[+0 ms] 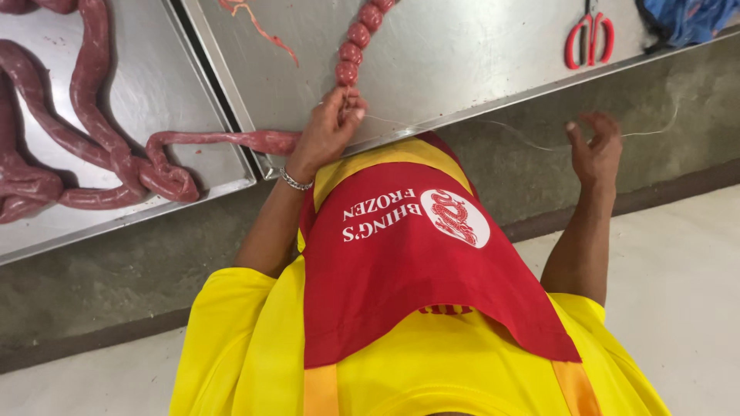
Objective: The person ties a long casing filled with meat into smaller links using a length of string and scissors at a metal workspace.
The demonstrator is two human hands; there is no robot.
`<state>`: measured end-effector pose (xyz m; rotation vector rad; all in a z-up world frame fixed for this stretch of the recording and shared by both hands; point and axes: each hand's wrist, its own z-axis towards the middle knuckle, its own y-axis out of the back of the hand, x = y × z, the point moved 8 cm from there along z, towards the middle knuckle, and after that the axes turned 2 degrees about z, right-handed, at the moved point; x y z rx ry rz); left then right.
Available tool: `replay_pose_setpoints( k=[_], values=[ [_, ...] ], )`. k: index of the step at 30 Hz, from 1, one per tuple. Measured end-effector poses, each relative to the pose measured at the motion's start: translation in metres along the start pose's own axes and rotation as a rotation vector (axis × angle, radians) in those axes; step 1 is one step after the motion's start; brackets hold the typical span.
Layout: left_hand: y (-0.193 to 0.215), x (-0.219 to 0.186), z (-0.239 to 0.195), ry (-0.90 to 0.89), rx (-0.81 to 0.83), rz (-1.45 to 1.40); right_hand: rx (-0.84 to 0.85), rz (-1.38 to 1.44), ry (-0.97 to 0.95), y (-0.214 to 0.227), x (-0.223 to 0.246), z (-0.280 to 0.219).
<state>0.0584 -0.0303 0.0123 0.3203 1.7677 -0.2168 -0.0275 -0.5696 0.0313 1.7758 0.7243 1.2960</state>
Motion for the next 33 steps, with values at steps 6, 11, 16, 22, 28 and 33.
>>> replay_pose_setpoints(
  k=[6,11,16,22,28,33],
  values=[
    [0.037,-0.044,-0.057,-0.169,-0.072,0.735,-0.094,0.262,0.235,-0.006,0.134,0.038],
    [0.062,-0.041,-0.092,-0.112,-0.145,1.0,0.084,0.18,0.578,-0.079,0.25,0.057],
    [0.057,-0.023,-0.087,-0.123,-0.202,1.084,0.127,-0.015,1.102,-0.147,0.375,0.035],
    [0.026,-0.026,-0.08,-0.169,-0.216,0.782,0.126,-0.21,1.103,-0.209,0.397,0.033],
    [-0.034,-0.01,-0.032,-0.118,-0.074,0.602,0.078,-0.369,1.052,-0.184,0.306,0.083],
    [-0.027,-0.012,-0.035,-0.347,-0.14,0.797,-0.088,-0.552,0.798,-0.11,0.227,0.117]
  ],
)
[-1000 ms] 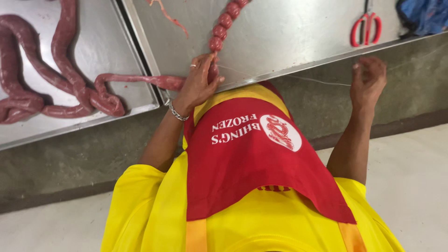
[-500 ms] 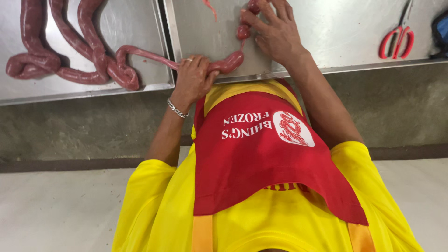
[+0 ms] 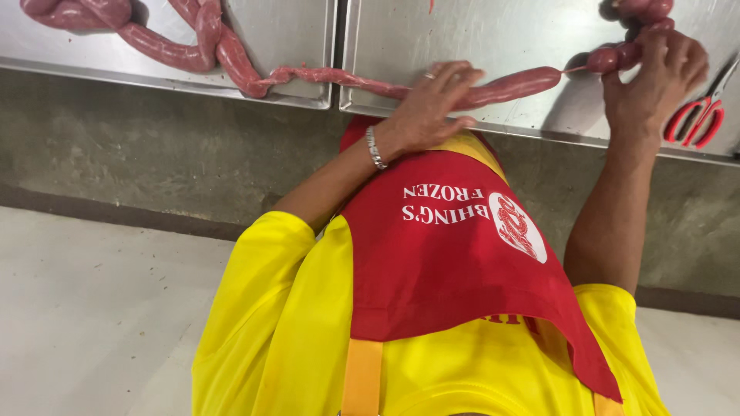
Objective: The person ties a long casing filled with meat into smaller links using a length of string and scissors at a metal workspace.
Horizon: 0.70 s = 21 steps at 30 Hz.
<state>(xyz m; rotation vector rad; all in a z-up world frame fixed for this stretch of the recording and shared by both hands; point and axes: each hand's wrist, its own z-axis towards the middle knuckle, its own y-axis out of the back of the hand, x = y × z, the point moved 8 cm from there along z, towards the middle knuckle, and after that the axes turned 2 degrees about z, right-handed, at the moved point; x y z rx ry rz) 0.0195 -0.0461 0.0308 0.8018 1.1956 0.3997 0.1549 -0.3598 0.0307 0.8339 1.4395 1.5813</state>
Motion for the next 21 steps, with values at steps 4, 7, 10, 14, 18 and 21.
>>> replay_pose_setpoints(
  k=[4,7,10,14,18,21],
  values=[
    [0.026,0.044,-0.035,0.193,0.078,0.18,-0.02,0.201,-0.11,0.023,0.0,-0.038],
    [0.036,0.048,-0.047,0.181,0.013,0.228,-0.027,0.298,-0.122,0.02,0.026,-0.053],
    [0.037,0.045,-0.042,0.152,0.0,0.204,-0.056,0.338,-0.115,0.018,0.049,-0.047],
    [0.04,0.037,-0.034,0.06,-0.027,0.176,-0.05,0.156,-0.053,0.021,0.049,-0.017],
    [0.044,0.041,-0.036,0.094,0.083,0.077,-0.073,0.177,0.034,0.028,0.034,0.002],
    [0.053,0.045,-0.049,0.163,0.053,0.054,-0.137,0.134,0.231,0.043,0.014,-0.006]
  ],
)
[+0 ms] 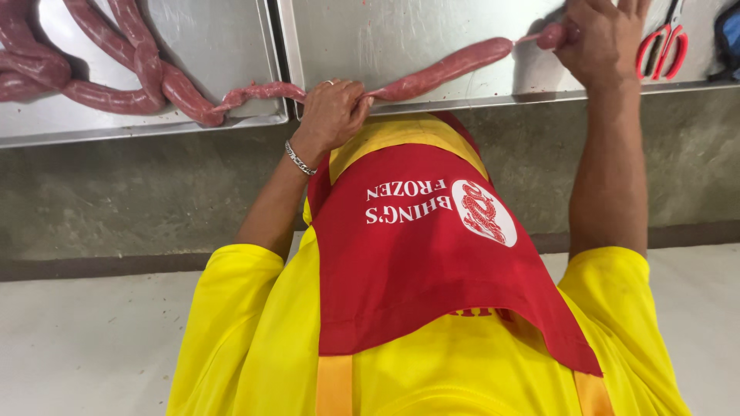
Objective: The person ties a long casing filled with meat into smaller links using a length of string and scissors at a metal workspace.
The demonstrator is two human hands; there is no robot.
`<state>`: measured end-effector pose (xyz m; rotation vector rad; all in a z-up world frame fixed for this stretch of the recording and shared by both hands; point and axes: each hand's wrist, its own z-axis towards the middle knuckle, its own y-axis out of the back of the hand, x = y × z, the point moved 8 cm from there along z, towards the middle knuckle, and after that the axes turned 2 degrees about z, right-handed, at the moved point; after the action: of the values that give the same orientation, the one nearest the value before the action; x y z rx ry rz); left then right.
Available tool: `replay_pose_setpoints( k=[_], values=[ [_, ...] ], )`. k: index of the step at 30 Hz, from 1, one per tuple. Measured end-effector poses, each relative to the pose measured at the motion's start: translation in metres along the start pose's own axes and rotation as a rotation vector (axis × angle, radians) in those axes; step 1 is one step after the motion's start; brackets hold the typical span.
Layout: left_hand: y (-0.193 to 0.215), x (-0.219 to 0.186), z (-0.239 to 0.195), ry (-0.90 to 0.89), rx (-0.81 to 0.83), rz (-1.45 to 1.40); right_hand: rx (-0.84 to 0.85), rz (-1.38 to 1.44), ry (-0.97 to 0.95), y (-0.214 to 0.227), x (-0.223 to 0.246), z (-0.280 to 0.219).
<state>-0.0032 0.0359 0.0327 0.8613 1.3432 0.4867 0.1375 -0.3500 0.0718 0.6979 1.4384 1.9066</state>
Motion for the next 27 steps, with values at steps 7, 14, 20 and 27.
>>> replay_pose_setpoints(
  k=[7,14,20,27],
  values=[
    [0.0,-0.011,0.001,0.032,-0.063,-0.023,0.161,0.09,-0.233,0.003,-0.072,-0.026],
    [-0.055,-0.048,0.024,0.068,0.037,-0.253,-0.161,-0.364,-0.043,0.013,-0.01,-0.002],
    [-0.049,-0.04,0.021,0.058,-0.003,-0.251,0.072,0.477,-0.093,-0.023,0.132,0.011],
    [-0.06,-0.03,0.032,0.123,0.074,-0.212,0.052,0.256,0.026,-0.055,0.115,0.029]
  ],
)
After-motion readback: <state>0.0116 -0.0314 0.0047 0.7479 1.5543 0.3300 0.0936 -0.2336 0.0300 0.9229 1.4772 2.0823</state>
